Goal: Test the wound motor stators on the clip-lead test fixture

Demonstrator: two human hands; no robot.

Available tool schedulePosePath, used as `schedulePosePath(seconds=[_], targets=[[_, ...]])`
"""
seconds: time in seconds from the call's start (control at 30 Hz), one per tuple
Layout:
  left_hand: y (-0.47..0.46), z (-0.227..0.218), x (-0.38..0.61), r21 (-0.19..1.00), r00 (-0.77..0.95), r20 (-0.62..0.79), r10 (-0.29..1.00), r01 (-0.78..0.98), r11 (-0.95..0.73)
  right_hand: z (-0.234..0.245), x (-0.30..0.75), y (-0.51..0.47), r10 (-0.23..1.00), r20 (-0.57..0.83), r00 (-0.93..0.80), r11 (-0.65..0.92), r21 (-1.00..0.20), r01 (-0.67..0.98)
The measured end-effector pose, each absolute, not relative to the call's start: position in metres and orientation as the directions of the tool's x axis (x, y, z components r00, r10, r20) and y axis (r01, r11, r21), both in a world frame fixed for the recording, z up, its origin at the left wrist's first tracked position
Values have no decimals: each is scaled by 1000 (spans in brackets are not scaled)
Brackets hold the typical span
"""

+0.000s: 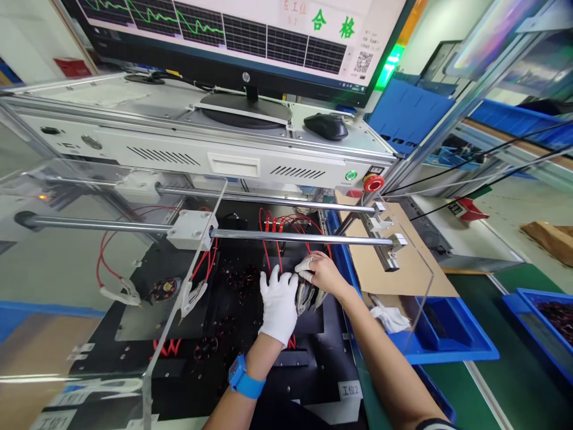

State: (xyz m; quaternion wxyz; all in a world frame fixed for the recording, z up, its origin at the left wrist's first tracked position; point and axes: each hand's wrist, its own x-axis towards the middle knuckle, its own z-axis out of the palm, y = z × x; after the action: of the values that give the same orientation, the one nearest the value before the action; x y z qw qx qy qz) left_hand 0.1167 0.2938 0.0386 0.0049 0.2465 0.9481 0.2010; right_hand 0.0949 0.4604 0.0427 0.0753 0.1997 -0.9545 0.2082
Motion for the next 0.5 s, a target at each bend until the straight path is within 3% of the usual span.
schedulePosePath(seconds=[0.5], targets=[[291,31,116,414,-880,107,462,462,784,40,98,461,-329,253,-910,853,-334,-402]])
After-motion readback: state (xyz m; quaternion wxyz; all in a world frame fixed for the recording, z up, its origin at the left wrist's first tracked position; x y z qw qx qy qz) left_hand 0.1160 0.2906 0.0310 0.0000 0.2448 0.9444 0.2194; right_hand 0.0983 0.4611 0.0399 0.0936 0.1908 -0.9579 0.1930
